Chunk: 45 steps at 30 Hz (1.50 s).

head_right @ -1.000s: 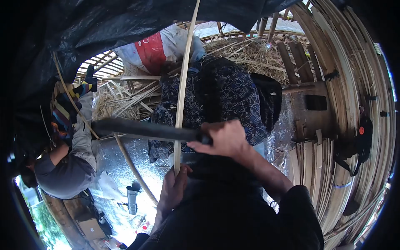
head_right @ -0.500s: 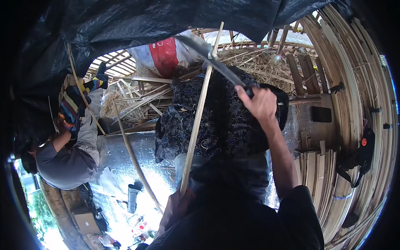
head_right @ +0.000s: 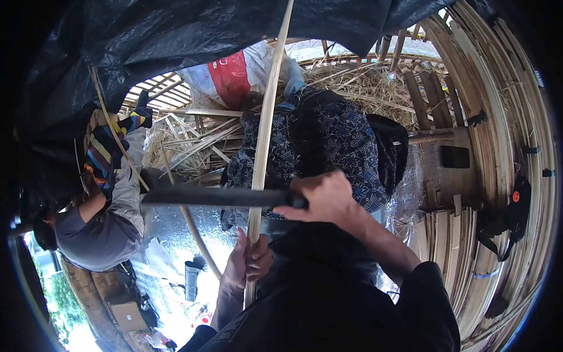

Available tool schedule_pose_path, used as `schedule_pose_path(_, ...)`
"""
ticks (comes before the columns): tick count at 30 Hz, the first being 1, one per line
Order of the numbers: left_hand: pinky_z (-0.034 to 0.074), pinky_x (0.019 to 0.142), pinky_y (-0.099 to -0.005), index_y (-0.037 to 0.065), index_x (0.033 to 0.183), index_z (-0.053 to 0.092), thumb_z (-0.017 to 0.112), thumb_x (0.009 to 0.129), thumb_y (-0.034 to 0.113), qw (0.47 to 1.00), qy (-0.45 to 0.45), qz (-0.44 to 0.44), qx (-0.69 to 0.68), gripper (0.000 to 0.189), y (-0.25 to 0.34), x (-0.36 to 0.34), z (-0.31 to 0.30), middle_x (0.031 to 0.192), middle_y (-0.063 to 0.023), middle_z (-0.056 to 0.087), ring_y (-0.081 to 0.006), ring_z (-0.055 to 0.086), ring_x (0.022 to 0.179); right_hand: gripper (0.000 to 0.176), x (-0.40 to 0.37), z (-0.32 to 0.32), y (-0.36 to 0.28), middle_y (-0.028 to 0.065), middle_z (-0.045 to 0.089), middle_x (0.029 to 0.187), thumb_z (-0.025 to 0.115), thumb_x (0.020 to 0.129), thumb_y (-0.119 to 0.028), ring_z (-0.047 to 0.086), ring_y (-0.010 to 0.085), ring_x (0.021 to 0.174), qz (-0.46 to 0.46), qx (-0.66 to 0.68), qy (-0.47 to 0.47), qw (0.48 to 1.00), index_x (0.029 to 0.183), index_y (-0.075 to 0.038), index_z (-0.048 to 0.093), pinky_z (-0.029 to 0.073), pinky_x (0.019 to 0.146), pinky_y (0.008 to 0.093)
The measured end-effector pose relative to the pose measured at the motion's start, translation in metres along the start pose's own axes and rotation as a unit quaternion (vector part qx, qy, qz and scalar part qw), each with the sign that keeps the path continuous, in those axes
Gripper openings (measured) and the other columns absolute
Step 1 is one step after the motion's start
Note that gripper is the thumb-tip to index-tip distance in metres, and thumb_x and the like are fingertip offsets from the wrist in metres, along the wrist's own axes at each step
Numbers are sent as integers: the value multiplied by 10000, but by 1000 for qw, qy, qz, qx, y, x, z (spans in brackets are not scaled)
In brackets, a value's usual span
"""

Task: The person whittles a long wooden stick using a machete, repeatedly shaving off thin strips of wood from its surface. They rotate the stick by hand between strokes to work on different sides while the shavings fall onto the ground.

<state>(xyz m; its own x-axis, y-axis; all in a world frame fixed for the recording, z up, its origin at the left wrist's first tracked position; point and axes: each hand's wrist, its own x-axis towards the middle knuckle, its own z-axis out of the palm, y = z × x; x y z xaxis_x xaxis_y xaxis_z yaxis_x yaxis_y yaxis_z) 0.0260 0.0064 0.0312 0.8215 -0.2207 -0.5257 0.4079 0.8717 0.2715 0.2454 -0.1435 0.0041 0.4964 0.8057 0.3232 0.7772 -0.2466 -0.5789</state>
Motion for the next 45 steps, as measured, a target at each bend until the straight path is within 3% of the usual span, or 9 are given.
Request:
schedule_pose_path(8, 347, 349, -232, -2, 968, 550, 316, 1055, 563, 886, 271, 164, 339, 617, -7, 6, 34, 503, -10, 416, -96, 390, 366, 618, 5, 22, -21, 12, 566, 519, 681, 785, -692, 613, 199, 454, -101, 17, -17, 995, 620, -109, 562, 470, 450, 322)
schedule_pose_path(18, 369, 398, -262, -7, 927, 531, 378, 1090, 374, 870, 255, 108, 409, 442, 0, 1, 40, 552, -31, 481, -102, 457, 413, 585, 3, 13, 3, 20, 578, 533, 688, 783, -685, 612, 220, 458, -106, -36, 28, 993, 647, -123, 605, 467, 449, 328)
schedule_pose_path(20, 348, 432, -261, 7, 916, 530, 387, 1089, 336, 754, 244, 213, 571, 398, -10, -11, 36, 551, -25, 483, -93, 449, 421, 556, 8, 2, 34, 45, 597, 538, 690, 804, -659, 627, 243, 463, -45, -94, 46, 993, 679, -120, 630, 481, 446, 355)
schedule_pose_path(21, 332, 455, -264, 19, 908, 526, 390, 1088, 301, 825, 291, 115, 471, 361, -10, -21, 44, 536, -22, 471, -89, 439, 424, 543, 9, 1, 49, 57, 598, 536, 692, 817, -637, 628, 254, 457, 41, -95, 59, 993, 691, -111, 636, 489, 445, 371)
schedule_pose_path(23, 330, 450, -266, 21, 906, 523, 390, 1088, 295, 828, 293, 98, 467, 355, -12, -28, 44, 527, -17, 462, -87, 439, 424, 507, 14, -5, 68, 88, 611, 541, 701, 846, -574, 632, 276, 448, 177, -138, 53, 973, 726, -84, 657, 505, 442, 396)
schedule_pose_path(30, 337, 410, -276, 13, 934, 527, 397, 1075, 346, 837, 274, 96, 463, 384, -2, 1, 51, 514, -26, 479, -109, 448, 385, 555, -1, -5, 8, 23, 597, 570, 731, 755, -662, 613, 220, 470, -111, -83, -12, 990, 673, -124, 623, 480, 447, 349)
schedule_pose_path(33, 386, 435, -323, -2, 958, 517, 472, 1056, 157, 741, 256, 252, 567, 192, -23, -1, 29, 545, -96, 540, -165, 551, 439, 587, 1, 2, 35, 31, 592, 554, 688, 775, -695, 618, 220, 461, -30, -83, 25, 996, 649, -128, 602, 475, 433, 357)
schedule_pose_path(36, 424, 454, -337, -16, 1000, 517, 506, 1030, 94, 763, 299, 144, 555, 115, -18, -1, 35, 573, -122, 563, -188, 594, 471, 589, 1, 11, 46, 43, 576, 515, 656, 818, -676, 626, 244, 449, 19, -127, 15, 992, 632, -122, 583, 482, 418, 373)
schedule_pose_path(45, 445, 456, -357, -39, 1139, 513, 551, 1005, 63, 745, 292, 191, 568, 172, -22, 0, 15, 614, -151, 593, -232, 618, 486, 604, -6, 13, 22, 15, 577, 541, 676, 787, -697, 600, 210, 435, -68, -110, 2, 992, 624, -127, 560, 466, 409, 352)
